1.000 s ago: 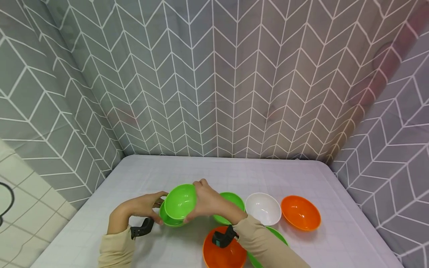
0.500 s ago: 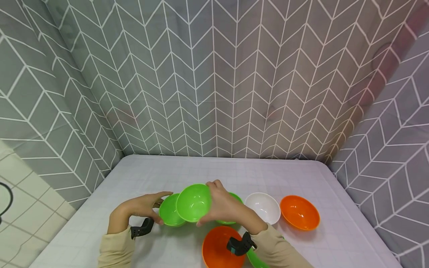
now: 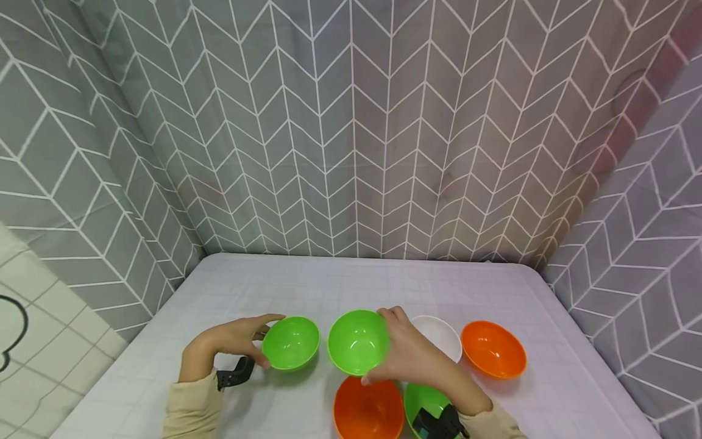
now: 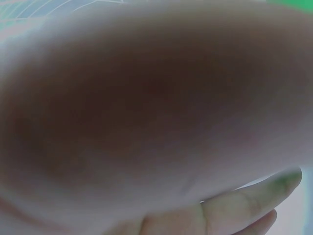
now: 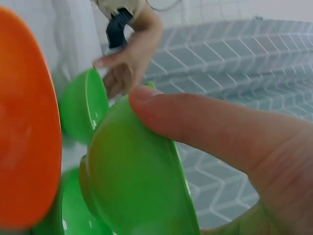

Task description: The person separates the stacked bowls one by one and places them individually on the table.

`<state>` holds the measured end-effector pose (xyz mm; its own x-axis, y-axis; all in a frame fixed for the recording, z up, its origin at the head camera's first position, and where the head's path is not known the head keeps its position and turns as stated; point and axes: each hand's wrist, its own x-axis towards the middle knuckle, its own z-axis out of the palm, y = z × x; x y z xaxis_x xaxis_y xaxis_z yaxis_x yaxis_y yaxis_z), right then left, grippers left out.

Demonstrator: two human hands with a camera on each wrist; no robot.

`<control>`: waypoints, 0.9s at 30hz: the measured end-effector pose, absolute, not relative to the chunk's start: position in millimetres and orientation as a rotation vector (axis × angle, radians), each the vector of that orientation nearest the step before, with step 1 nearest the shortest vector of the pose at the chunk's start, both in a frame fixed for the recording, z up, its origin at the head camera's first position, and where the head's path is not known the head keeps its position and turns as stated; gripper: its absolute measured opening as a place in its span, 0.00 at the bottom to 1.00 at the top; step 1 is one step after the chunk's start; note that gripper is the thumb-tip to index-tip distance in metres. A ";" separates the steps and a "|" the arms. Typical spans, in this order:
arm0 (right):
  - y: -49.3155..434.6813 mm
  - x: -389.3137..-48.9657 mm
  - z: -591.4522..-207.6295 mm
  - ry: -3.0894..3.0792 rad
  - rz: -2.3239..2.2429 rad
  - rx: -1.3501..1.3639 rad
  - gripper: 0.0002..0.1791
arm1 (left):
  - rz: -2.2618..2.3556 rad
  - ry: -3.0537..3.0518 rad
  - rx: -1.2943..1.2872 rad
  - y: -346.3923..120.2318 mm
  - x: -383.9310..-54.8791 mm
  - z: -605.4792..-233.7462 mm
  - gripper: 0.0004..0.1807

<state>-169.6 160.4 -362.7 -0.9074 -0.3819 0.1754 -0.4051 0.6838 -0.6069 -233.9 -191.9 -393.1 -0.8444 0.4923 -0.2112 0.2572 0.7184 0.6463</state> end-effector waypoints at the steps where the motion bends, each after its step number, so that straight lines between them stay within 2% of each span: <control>1: 166.3 -167.6 -363.2 -2.848 1.028 0.636 0.59 | 0.882 2.553 0.580 -191.5 -234.0 -392.9 0.53; 20: 235.2 -126.2 -371.6 -2.857 1.025 0.329 0.63 | 0.895 2.540 0.604 -192.8 -232.5 -391.0 0.53; 27: 266.9 -107.8 -380.6 -2.824 0.934 0.243 0.58 | 0.883 2.530 0.610 -191.1 -234.2 -391.5 0.54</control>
<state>-107.8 266.9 -380.6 -0.9746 -0.1043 0.1983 -0.2020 0.7920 -0.5761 -234.2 -191.1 -391.5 -0.8291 0.5160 -0.2152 0.2700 0.7066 0.6541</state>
